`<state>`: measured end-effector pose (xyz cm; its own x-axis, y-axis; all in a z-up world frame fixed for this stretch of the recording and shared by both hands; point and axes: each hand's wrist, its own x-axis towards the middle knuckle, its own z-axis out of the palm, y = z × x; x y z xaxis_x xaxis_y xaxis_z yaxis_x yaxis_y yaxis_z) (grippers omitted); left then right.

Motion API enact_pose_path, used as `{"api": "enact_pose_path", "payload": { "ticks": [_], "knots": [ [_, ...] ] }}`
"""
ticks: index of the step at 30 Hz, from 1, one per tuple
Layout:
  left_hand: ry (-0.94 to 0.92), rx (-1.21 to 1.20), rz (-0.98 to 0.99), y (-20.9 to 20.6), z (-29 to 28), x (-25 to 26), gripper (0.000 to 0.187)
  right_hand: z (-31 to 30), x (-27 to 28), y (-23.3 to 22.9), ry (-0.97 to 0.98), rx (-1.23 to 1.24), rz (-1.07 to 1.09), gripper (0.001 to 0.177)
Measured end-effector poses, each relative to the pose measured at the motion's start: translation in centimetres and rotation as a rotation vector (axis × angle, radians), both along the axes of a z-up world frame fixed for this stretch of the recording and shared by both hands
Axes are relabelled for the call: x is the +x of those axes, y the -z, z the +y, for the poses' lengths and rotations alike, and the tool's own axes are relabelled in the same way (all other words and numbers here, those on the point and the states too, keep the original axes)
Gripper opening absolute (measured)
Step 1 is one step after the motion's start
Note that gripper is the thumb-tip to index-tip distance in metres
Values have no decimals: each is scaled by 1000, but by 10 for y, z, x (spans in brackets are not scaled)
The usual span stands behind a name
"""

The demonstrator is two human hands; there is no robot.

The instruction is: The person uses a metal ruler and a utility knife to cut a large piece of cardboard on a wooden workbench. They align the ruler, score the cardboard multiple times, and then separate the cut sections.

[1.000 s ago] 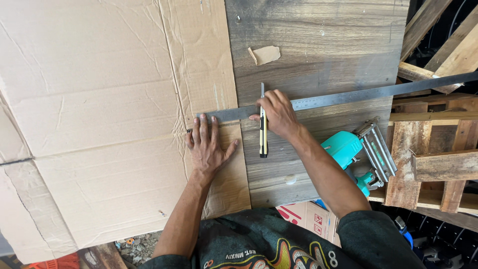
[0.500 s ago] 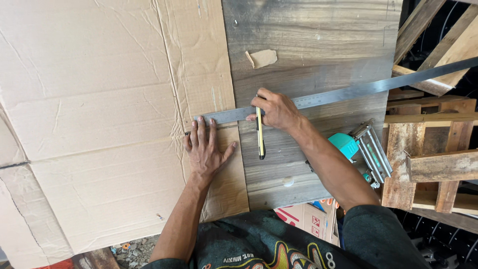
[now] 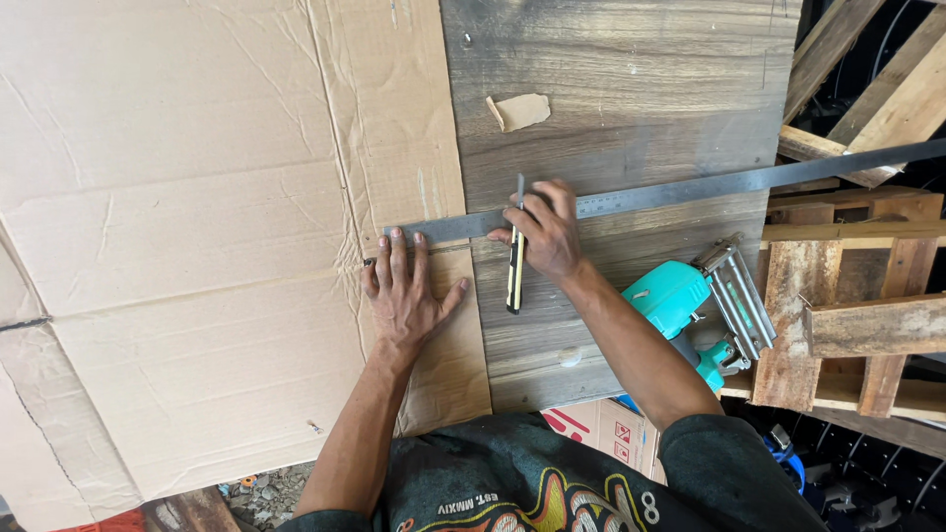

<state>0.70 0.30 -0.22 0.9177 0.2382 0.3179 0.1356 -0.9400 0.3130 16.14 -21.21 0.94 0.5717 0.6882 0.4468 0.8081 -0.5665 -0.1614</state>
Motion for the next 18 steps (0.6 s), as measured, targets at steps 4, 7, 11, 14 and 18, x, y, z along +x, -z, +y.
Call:
{"api": "enact_pose_path", "payload": {
  "ticks": [4, 7, 11, 14, 18],
  "knots": [
    [0, 3, -2, 1, -1, 0, 86, -2, 1, 10, -33, 41, 142, 33],
    [-5, 9, -4, 2, -2, 1, 85, -1, 2, 6, -57, 35, 160, 29],
    [1, 4, 3, -1, -1, 0, 84, 0, 1, 9, -69, 124, 191, 29],
    [-4, 7, -2, -1, -1, -1, 84, 0, 1, 12, -88, 158, 206, 27],
    [-7, 9, -12, 2, -2, 0, 85, 2, 1, 9, -98, 162, 213, 24]
  ]
}}
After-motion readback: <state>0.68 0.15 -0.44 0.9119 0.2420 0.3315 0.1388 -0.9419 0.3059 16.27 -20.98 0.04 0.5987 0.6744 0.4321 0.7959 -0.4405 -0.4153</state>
